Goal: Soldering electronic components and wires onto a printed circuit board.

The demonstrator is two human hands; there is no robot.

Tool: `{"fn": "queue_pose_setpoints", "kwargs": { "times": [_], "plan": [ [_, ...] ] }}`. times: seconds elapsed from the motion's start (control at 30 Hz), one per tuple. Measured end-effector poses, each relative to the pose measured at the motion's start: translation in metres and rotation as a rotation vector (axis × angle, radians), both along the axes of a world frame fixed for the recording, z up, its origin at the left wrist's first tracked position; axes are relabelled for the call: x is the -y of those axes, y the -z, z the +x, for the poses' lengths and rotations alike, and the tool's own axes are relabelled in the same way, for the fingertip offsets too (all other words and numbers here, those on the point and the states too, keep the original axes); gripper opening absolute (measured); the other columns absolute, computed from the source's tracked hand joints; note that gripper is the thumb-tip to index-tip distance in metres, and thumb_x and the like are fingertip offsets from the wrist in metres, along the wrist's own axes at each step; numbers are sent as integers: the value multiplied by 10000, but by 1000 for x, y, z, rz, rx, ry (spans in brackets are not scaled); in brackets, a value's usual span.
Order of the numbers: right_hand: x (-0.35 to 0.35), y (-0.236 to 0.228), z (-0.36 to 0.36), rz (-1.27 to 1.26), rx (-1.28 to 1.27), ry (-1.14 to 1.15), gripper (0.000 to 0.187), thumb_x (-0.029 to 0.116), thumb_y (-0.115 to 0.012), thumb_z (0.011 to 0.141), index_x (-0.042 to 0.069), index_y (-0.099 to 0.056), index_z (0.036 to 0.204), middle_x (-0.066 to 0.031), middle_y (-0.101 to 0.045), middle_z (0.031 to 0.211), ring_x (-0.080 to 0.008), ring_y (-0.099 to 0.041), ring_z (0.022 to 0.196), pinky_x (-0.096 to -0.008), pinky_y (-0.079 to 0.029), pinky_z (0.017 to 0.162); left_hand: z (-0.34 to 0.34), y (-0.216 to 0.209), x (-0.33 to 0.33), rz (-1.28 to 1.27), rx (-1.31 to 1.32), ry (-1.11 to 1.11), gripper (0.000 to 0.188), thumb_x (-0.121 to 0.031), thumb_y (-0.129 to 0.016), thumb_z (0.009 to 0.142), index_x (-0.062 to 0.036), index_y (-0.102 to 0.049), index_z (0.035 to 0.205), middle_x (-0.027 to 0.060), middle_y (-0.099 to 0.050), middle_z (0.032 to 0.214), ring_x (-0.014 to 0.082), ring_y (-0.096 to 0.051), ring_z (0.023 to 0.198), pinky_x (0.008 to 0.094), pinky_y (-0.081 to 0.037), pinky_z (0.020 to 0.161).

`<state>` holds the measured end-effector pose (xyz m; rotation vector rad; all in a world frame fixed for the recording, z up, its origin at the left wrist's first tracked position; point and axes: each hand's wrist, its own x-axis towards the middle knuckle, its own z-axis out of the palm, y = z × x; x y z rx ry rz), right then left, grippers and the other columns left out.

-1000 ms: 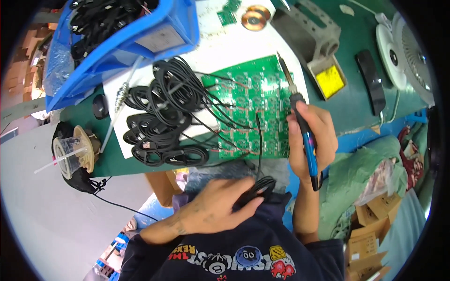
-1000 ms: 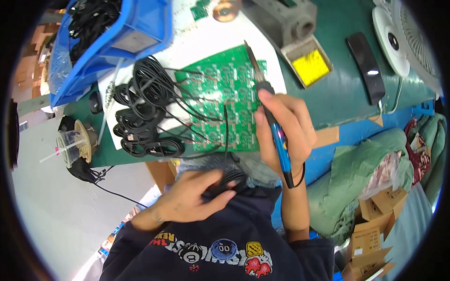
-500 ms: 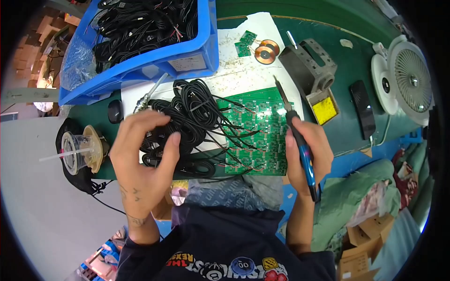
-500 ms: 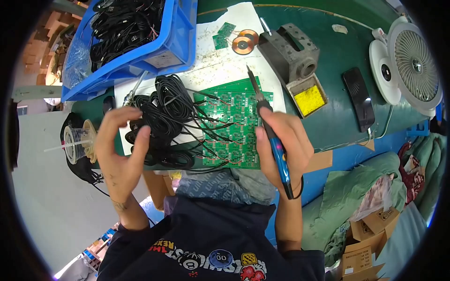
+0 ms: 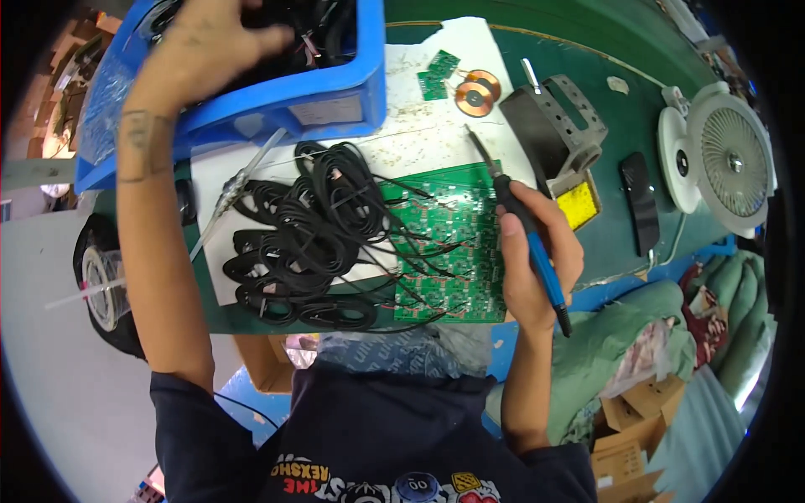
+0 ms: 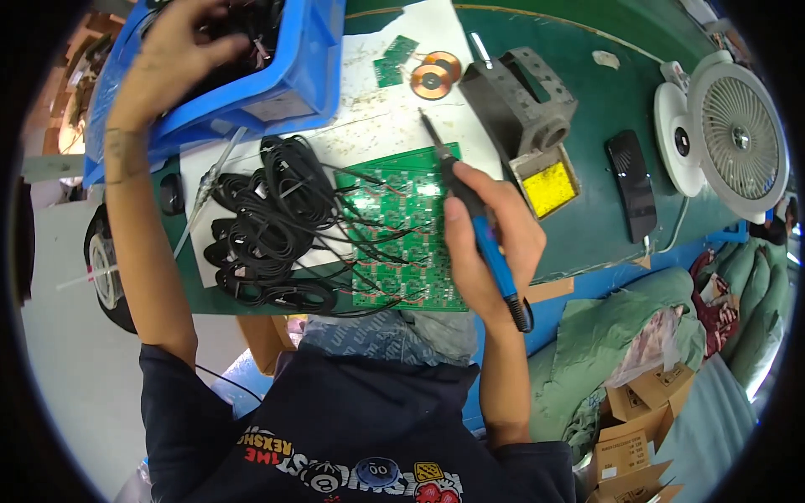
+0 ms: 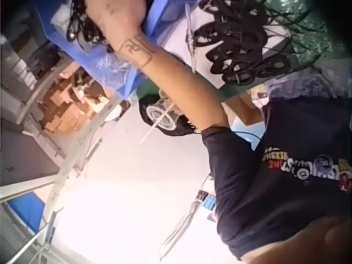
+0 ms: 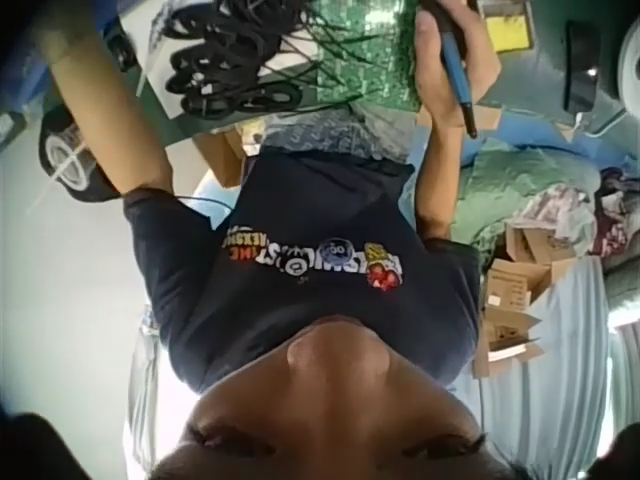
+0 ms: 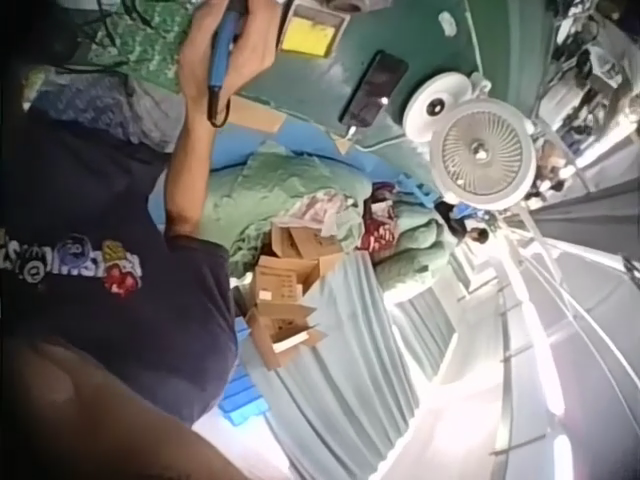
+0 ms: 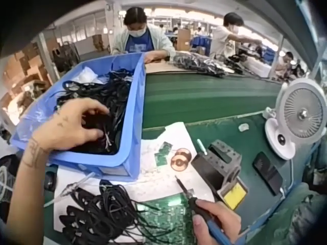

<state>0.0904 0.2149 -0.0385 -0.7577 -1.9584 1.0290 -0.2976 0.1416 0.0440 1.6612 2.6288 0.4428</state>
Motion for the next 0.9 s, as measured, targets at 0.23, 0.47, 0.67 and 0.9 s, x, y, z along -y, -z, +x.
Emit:
{"fn": "queue_pose_setpoints", "kwargs": {
  "times": [0.23,0.47,0.67,0.9],
  "plan": [
    [-1,-5,2,72,66,-24,331,-26,-726,815,-11,-736,1146,-97,-724,906,-148,-525,645,-260,-424,598,23,5,-6,71,-138,102,212,-213,-726,970,-12,-781,1004,83,-696,878,180,-614,776,285,-531,783],
    [3,1,7,-78,-103,51,314,-4,-696,864,-20,-707,1177,-105,-720,925,-166,-613,718,-274,-491,675,53,-35,-10,258,-6,-384,235,-203,-705,995,16,-781,961,33,-665,762,130,-567,708,247,-485,723],
    [5,1,8,-193,-197,144,322,26,-669,919,-16,-665,1239,-117,-714,963,-186,-658,787,-292,-534,755,50,-37,-3,543,-106,-444,279,-195,-676,1023,42,-793,934,-1,-641,658,85,-498,620,196,-411,637],
    [4,0,16,-50,-142,141,305,7,-654,932,-35,-655,1234,-136,-710,965,-206,-664,792,-301,-541,754,112,-43,32,1041,979,78,191,-74,-651,965,32,-748,840,102,-715,771,166,-618,574,254,-517,609]
  ]
}}
